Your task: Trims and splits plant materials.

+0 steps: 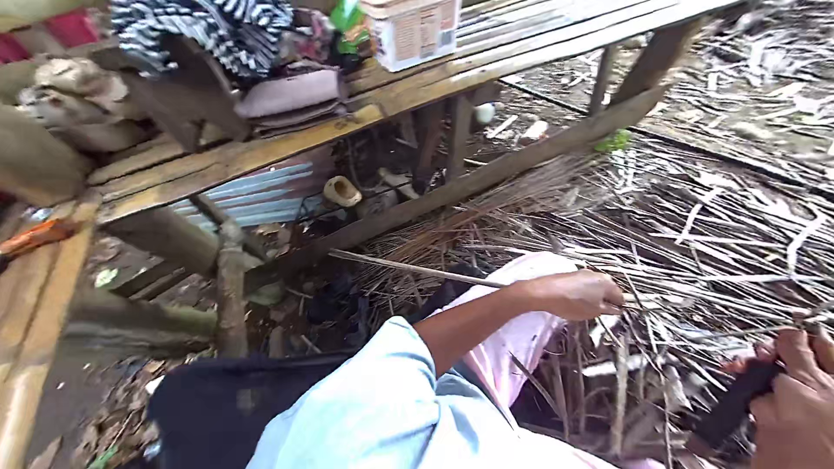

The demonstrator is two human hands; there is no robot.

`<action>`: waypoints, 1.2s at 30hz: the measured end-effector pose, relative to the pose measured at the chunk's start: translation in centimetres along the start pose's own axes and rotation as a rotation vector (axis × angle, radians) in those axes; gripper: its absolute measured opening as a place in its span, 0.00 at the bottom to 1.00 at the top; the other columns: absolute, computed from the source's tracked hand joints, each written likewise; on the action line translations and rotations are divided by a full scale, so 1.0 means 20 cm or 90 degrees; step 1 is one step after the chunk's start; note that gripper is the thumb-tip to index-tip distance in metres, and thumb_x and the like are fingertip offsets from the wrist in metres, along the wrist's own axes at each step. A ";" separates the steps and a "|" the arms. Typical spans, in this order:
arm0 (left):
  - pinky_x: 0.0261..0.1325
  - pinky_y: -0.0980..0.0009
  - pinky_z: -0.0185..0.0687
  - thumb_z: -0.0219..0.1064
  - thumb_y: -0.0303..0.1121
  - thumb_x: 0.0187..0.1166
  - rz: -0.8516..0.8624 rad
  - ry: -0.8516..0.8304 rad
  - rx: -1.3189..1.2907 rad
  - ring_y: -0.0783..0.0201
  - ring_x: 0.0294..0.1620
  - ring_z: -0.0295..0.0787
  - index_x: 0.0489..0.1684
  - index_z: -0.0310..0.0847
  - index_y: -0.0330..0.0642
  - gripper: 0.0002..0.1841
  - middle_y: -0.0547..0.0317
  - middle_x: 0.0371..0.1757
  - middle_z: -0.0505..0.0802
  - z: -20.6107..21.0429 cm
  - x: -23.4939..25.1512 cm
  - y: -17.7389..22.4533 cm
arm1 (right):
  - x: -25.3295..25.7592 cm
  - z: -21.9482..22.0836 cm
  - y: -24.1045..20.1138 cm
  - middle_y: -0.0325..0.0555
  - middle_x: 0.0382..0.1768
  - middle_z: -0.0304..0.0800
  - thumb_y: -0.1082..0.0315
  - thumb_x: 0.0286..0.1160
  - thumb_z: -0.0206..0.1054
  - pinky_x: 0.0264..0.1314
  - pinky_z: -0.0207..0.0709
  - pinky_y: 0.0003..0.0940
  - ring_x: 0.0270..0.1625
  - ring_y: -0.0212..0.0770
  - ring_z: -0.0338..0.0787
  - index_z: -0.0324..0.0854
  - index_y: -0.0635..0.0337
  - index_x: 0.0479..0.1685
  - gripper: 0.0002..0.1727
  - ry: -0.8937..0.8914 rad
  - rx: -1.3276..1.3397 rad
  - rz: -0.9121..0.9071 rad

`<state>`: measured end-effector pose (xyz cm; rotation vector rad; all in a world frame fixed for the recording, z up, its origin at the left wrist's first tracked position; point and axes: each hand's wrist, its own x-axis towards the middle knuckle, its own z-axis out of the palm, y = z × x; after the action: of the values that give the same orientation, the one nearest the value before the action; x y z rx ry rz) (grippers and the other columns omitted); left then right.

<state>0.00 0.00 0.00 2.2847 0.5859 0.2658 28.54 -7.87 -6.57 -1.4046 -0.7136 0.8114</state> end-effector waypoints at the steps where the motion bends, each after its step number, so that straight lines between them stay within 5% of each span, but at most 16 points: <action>1: 0.56 0.57 0.79 0.57 0.25 0.87 -0.006 -0.010 -0.003 0.53 0.47 0.89 0.49 0.89 0.26 0.13 0.40 0.42 0.93 -0.01 0.00 0.00 | 0.00 -0.01 -0.01 0.23 0.21 0.78 0.62 0.95 0.49 0.18 0.80 0.21 0.15 0.23 0.79 0.70 0.51 0.68 0.12 0.027 0.014 -0.003; 7: 0.62 0.59 0.81 0.59 0.22 0.86 -0.045 0.015 -0.013 0.56 0.52 0.91 0.54 0.90 0.29 0.12 0.42 0.48 0.94 -0.13 -0.12 -0.05 | 0.08 -0.18 -0.05 0.27 0.21 0.76 0.63 0.95 0.50 0.18 0.80 0.23 0.14 0.26 0.78 0.72 0.54 0.64 0.11 0.141 0.059 -0.053; 10: 0.45 0.62 0.79 0.57 0.24 0.86 -0.086 0.032 -0.007 0.63 0.34 0.84 0.52 0.91 0.32 0.13 0.49 0.36 0.92 -0.20 -0.17 -0.13 | 0.11 -0.30 -0.06 0.28 0.18 0.74 0.63 0.95 0.49 0.19 0.81 0.24 0.14 0.26 0.77 0.73 0.53 0.57 0.09 0.261 0.110 -0.083; 13: 0.42 0.64 0.79 0.59 0.27 0.88 -0.198 0.089 -0.033 0.65 0.30 0.81 0.60 0.89 0.33 0.14 0.51 0.35 0.91 -0.24 -0.19 -0.17 | 0.09 -0.35 -0.08 0.27 0.23 0.75 0.58 0.95 0.51 0.21 0.81 0.23 0.16 0.25 0.77 0.70 0.49 0.57 0.08 0.322 0.128 -0.079; 17: 0.35 0.61 0.77 0.60 0.30 0.89 -0.246 0.186 -0.050 0.60 0.26 0.79 0.69 0.86 0.36 0.16 0.49 0.31 0.90 -0.13 -0.12 -0.20 | -0.06 -0.05 -0.14 0.27 0.24 0.75 0.58 0.95 0.49 0.20 0.80 0.24 0.16 0.25 0.76 0.73 0.49 0.70 0.15 0.090 0.073 -0.019; 20: 0.34 0.55 0.81 0.61 0.33 0.89 -0.204 0.215 -0.032 0.55 0.25 0.82 0.67 0.87 0.38 0.16 0.47 0.30 0.90 0.00 -0.08 -0.18 | -0.15 0.20 -0.08 0.35 0.22 0.77 0.65 0.92 0.52 0.21 0.80 0.30 0.17 0.31 0.77 0.74 0.56 0.78 0.20 -0.122 0.026 0.042; 25: 0.31 0.61 0.78 0.61 0.31 0.89 -0.161 0.197 -0.072 0.61 0.22 0.79 0.62 0.88 0.37 0.14 0.49 0.31 0.91 0.05 0.00 -0.15 | -0.22 0.39 0.00 0.37 0.22 0.80 0.70 0.87 0.57 0.23 0.79 0.26 0.18 0.30 0.78 0.71 0.58 0.83 0.25 -0.370 -0.003 0.073; 30: 0.31 0.64 0.76 0.63 0.28 0.87 -0.131 0.188 -0.058 0.63 0.22 0.78 0.62 0.90 0.37 0.13 0.51 0.30 0.91 0.05 0.00 -0.13 | -0.24 0.42 0.03 0.38 0.22 0.82 0.74 0.87 0.59 0.21 0.77 0.23 0.17 0.28 0.77 0.68 0.56 0.86 0.28 -0.350 0.018 0.066; 34: 0.61 0.50 0.86 0.63 0.26 0.86 -0.124 0.213 0.086 0.50 0.52 0.95 0.64 0.90 0.37 0.15 0.44 0.50 0.96 0.09 0.02 -0.07 | -0.25 0.45 0.05 0.38 0.21 0.82 0.73 0.86 0.61 0.19 0.73 0.21 0.15 0.26 0.75 0.72 0.59 0.83 0.26 -0.287 -0.005 0.023; 36: 0.59 0.44 0.85 0.62 0.26 0.85 -0.147 0.223 0.167 0.44 0.51 0.94 0.63 0.90 0.35 0.15 0.41 0.48 0.96 0.12 0.04 -0.03 | -0.24 0.46 0.07 0.38 0.20 0.82 0.74 0.85 0.62 0.19 0.73 0.20 0.15 0.25 0.75 0.74 0.62 0.81 0.25 -0.256 -0.006 0.001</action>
<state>1.27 -0.77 -1.98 2.4066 1.1128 0.5055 18.08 -6.75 -7.26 -1.2608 -1.0231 1.1081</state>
